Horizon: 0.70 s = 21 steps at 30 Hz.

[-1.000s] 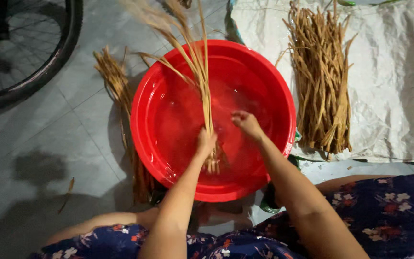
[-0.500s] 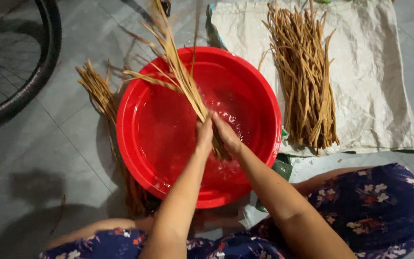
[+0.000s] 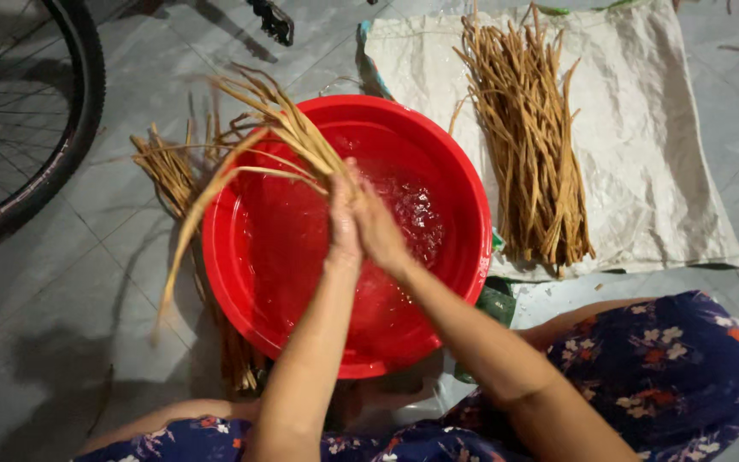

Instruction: The person washes dried sticks in a red basin of water, repeatedly submerging and rubbing them by hand. After washing, the person places the sticks on a white sack and folds the sack.

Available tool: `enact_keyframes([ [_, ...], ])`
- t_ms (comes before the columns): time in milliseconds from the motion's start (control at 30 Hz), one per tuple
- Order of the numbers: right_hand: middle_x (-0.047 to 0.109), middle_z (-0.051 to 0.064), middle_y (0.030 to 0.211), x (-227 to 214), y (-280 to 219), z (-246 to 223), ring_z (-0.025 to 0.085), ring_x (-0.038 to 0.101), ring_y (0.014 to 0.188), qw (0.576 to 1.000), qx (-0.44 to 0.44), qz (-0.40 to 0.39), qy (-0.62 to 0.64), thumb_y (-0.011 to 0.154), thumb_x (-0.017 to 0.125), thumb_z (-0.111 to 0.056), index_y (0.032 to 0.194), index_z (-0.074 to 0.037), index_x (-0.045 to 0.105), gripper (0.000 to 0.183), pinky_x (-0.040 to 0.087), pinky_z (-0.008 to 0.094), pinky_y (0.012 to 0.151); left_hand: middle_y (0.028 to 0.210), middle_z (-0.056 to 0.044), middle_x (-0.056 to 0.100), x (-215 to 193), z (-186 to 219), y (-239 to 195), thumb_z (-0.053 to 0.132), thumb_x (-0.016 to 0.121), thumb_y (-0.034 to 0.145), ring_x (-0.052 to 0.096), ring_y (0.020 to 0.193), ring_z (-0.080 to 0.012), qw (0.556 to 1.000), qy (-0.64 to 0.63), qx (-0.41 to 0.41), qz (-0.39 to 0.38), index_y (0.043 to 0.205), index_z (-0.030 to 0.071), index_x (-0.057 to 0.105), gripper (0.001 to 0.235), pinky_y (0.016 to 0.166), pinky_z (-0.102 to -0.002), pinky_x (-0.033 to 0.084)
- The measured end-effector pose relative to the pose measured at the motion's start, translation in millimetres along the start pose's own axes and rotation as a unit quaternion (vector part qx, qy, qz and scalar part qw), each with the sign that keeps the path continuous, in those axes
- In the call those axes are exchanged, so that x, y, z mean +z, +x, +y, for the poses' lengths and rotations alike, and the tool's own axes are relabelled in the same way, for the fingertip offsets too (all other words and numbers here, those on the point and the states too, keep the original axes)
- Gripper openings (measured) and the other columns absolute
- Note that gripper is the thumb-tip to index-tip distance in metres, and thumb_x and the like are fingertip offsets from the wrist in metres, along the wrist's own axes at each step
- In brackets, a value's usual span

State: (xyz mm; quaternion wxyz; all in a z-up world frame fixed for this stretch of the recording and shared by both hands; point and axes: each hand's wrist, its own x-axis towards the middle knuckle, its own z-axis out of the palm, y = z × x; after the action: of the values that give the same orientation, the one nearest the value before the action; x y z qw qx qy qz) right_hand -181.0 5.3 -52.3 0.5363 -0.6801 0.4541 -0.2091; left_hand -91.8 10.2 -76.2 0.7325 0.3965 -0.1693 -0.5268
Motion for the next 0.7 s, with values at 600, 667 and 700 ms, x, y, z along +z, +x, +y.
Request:
enact_keyframes([
  [600, 0.014, 0.018, 0.172, 9.3, -12.9, -23.6, 0.038, 0.01, 0.16, 0.992, -0.127, 0.008, -0.026, 0.106, 0.034, -0.052, 0.166, -0.016, 0.014, 0.072, 0.009, 0.051, 0.128, 0.163, -0.014, 0.03, -12.5, 36.2, 1.5, 0.079, 0.032, 0.083, 0.041, 0.143, -0.0349, 0.993, -0.076, -0.079, 0.031, 0.16, 0.012, 0.02, 0.103, 0.114, -0.056, 0.034],
  [667, 0.014, 0.015, 0.173, 4.3, -2.7, -19.9, 0.038, 0.009, 0.159, 0.995, -0.077, 0.009, -0.068, 0.105, 0.032, -0.052, 0.166, -0.02, 0.017, 0.07, 0.009, 0.053, 0.128, 0.164, -0.022, 0.035, -8.9, 22.3, 5.0, 0.075, 0.038, 0.095, 0.039, 0.148, -0.0359, 0.999, -0.04, 0.022, -0.007, 0.162, 0.004, 0.023, 0.099, 0.122, -0.047, 0.033],
  [700, 0.012, 0.013, 0.173, -0.2, 2.5, -15.7, 0.039, 0.006, 0.159, 0.993, -0.041, 0.014, -0.113, 0.106, 0.032, -0.051, 0.165, -0.022, 0.019, 0.068, 0.006, 0.055, 0.126, 0.165, -0.019, 0.033, -6.2, 14.2, 2.6, 0.068, 0.043, 0.096, 0.037, 0.15, -0.0335, 0.999, -0.024, -0.008, -0.037, 0.162, 0.005, 0.023, 0.094, 0.123, -0.046, 0.031],
])
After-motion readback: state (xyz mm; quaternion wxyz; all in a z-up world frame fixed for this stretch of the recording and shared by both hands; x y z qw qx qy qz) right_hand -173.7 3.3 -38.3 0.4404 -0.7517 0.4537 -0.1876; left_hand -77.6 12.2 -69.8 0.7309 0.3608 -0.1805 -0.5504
